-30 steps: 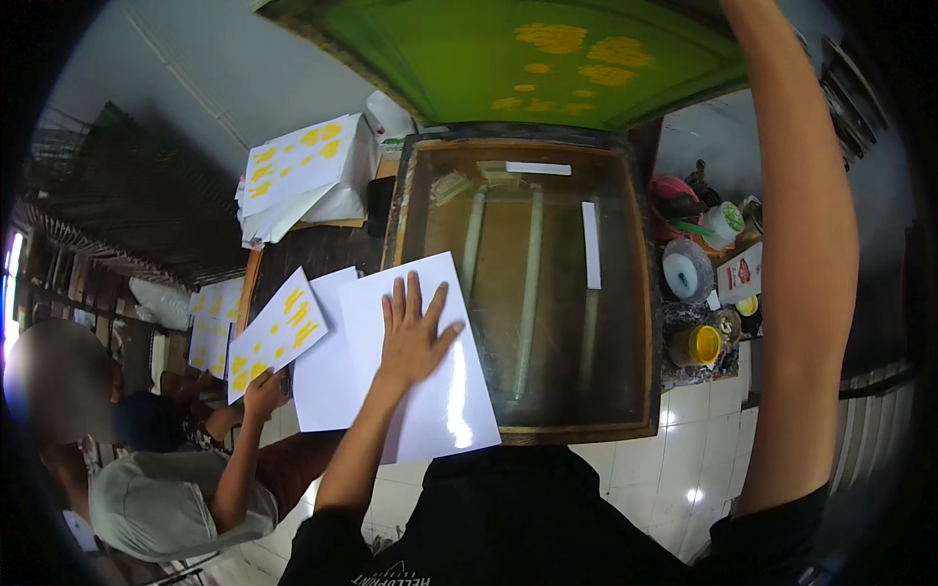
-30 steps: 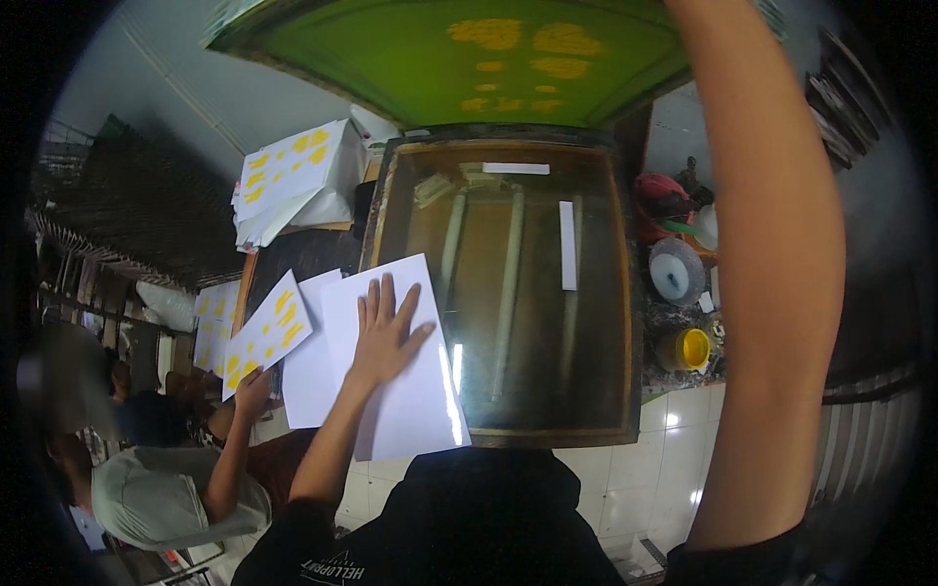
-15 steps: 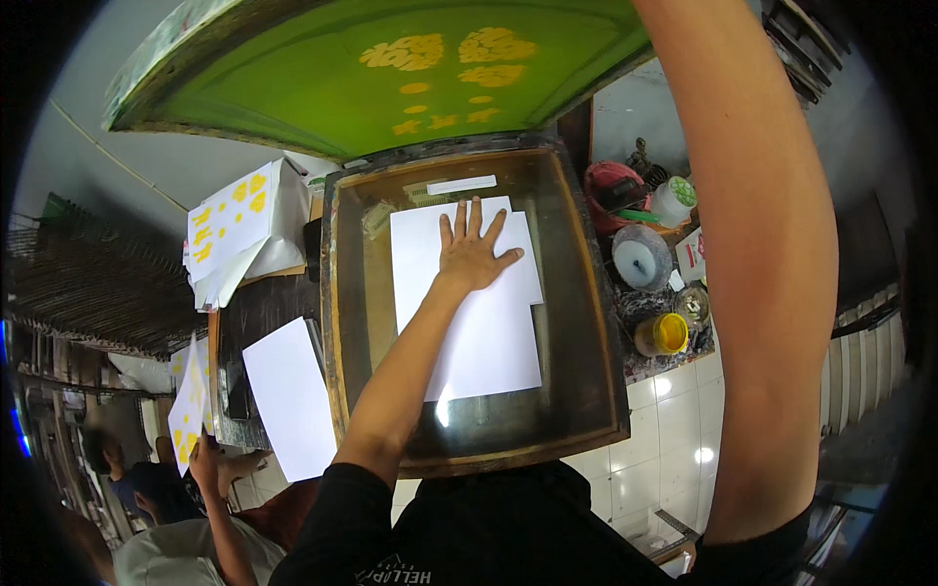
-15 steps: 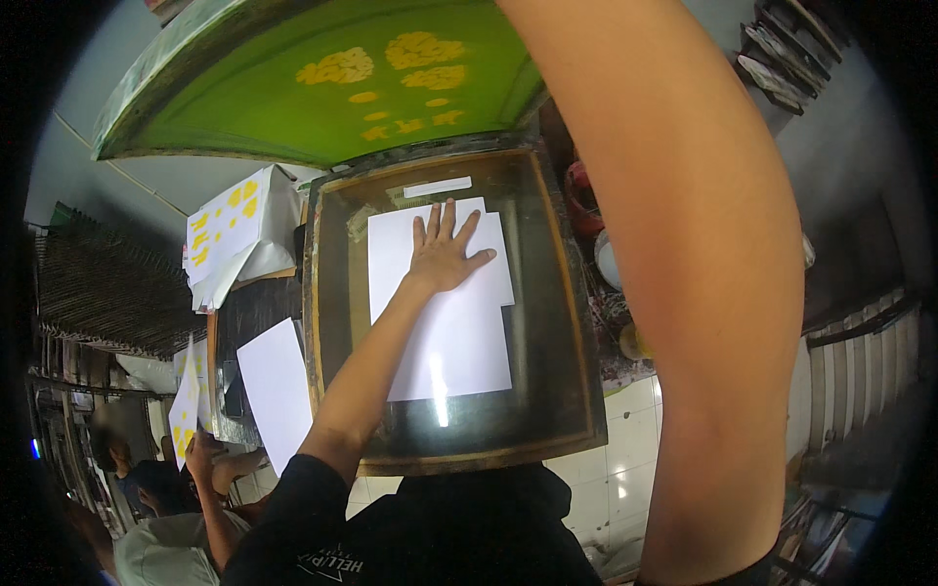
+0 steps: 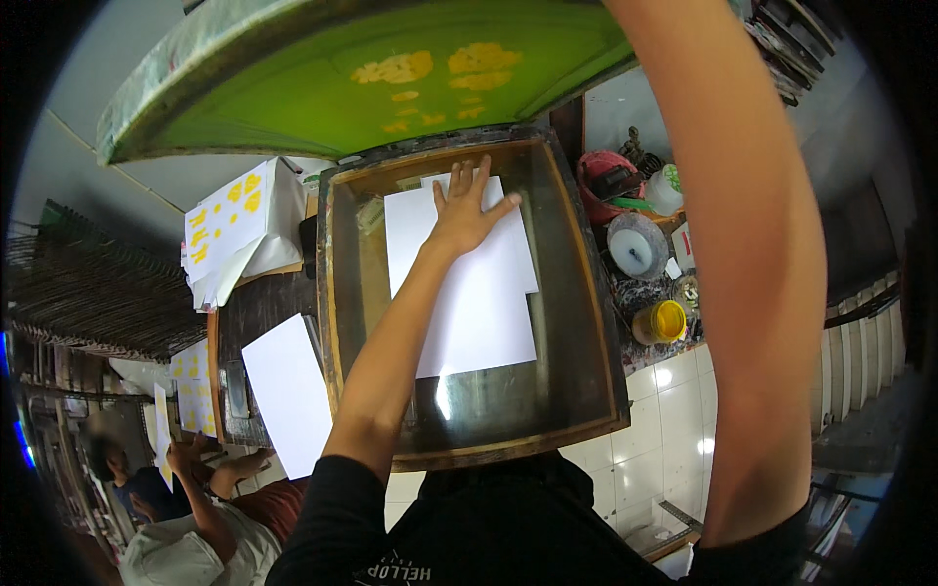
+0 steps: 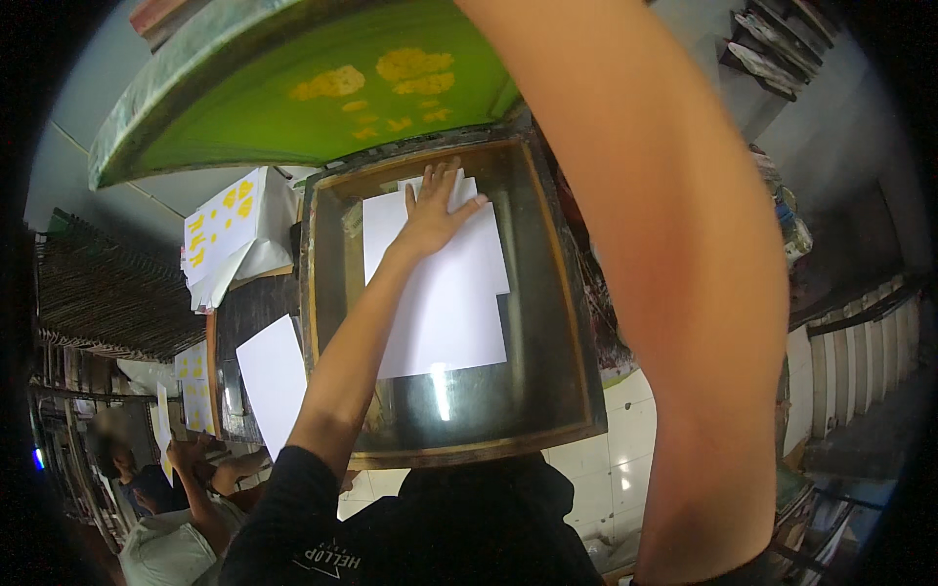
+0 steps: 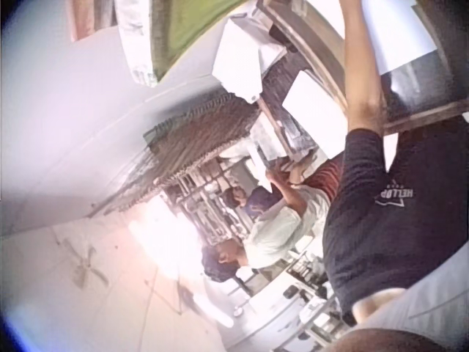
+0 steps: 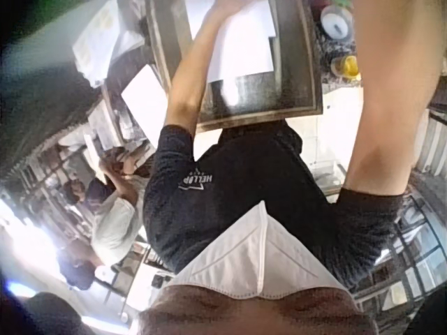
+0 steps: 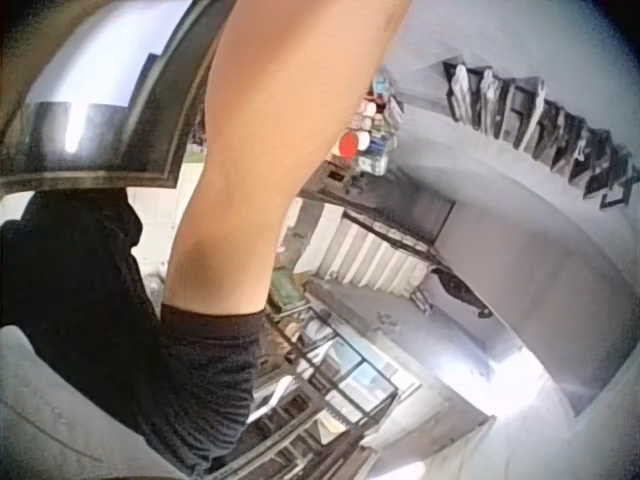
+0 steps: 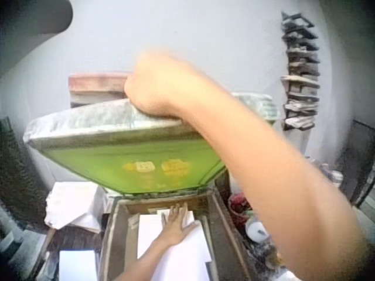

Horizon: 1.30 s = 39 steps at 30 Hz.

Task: The person performs screen printing by placing sheets of paper onto a glass base, lowering a yellow mesh frame over each sheet, and using a squeegee to spread ink across the screen before lifting the frame and stacking the printed results.

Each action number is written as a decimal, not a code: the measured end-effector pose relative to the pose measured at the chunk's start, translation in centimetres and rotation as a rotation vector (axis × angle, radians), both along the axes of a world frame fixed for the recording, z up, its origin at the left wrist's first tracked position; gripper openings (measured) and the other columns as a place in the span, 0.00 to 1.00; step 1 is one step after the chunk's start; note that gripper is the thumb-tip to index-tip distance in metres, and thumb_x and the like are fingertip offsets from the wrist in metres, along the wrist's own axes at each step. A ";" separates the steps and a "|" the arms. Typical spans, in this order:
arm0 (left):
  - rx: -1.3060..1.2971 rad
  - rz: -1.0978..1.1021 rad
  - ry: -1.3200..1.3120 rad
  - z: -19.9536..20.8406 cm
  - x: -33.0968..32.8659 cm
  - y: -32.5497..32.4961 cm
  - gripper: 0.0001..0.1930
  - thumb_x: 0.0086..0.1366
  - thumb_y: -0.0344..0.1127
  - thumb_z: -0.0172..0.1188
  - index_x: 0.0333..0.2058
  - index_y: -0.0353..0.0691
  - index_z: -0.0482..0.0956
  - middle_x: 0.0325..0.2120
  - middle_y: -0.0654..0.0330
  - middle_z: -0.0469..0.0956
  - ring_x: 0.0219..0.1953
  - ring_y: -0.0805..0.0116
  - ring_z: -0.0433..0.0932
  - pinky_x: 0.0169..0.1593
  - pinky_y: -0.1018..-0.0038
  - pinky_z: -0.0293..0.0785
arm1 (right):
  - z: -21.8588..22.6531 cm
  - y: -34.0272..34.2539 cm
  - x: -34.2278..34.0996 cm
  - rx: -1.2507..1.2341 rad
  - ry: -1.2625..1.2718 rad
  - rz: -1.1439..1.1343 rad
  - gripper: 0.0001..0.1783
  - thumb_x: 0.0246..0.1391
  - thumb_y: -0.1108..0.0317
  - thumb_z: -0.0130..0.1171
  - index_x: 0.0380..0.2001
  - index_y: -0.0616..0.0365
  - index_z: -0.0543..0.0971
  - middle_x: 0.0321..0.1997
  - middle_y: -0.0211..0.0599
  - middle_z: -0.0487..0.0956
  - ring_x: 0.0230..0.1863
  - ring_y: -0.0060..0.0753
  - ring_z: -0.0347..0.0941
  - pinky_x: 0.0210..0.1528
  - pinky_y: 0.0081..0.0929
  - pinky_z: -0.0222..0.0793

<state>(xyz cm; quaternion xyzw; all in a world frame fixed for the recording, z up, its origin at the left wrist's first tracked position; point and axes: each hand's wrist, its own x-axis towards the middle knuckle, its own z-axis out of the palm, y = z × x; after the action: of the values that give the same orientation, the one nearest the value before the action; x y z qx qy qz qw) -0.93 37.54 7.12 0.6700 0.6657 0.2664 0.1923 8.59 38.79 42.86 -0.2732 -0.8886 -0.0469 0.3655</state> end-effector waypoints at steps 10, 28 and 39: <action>0.224 -0.024 -1.154 7.4 -3.6 -28.8 0.23 0.73 0.46 0.59 0.50 0.26 0.76 0.44 0.36 0.83 0.38 0.49 0.86 0.46 0.58 0.82 | -14.6 -13.8 5.8 -0.189 -0.026 0.011 0.16 0.60 0.64 0.62 0.47 0.60 0.73 0.46 0.47 0.76 0.53 0.56 0.71 0.58 0.49 0.62; -0.572 0.584 -1.976 -6.0 0.8 -36.4 0.23 0.67 0.29 0.52 0.57 0.19 0.69 0.58 0.38 0.77 0.55 0.52 0.82 0.61 0.60 0.78 | -35.6 -19.3 7.7 -0.539 -0.516 0.112 0.24 0.49 0.59 0.72 0.42 0.59 0.73 0.41 0.47 0.76 0.47 0.51 0.73 0.50 0.47 0.63; -0.690 0.745 -1.877 -5.8 0.6 -36.4 0.13 0.63 0.30 0.52 0.22 0.30 0.79 0.49 0.37 0.81 0.44 0.52 0.84 0.57 0.57 0.77 | -36.6 -8.8 2.7 -0.174 -0.383 0.034 0.15 0.49 0.63 0.67 0.38 0.55 0.74 0.35 0.41 0.74 0.41 0.43 0.71 0.44 0.40 0.63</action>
<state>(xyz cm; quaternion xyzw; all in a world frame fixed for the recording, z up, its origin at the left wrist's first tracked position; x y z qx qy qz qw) -0.33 1.18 1.29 -0.1398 0.4535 0.5152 0.7137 11.24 29.98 6.24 -0.2746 -0.9471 -0.0147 0.1654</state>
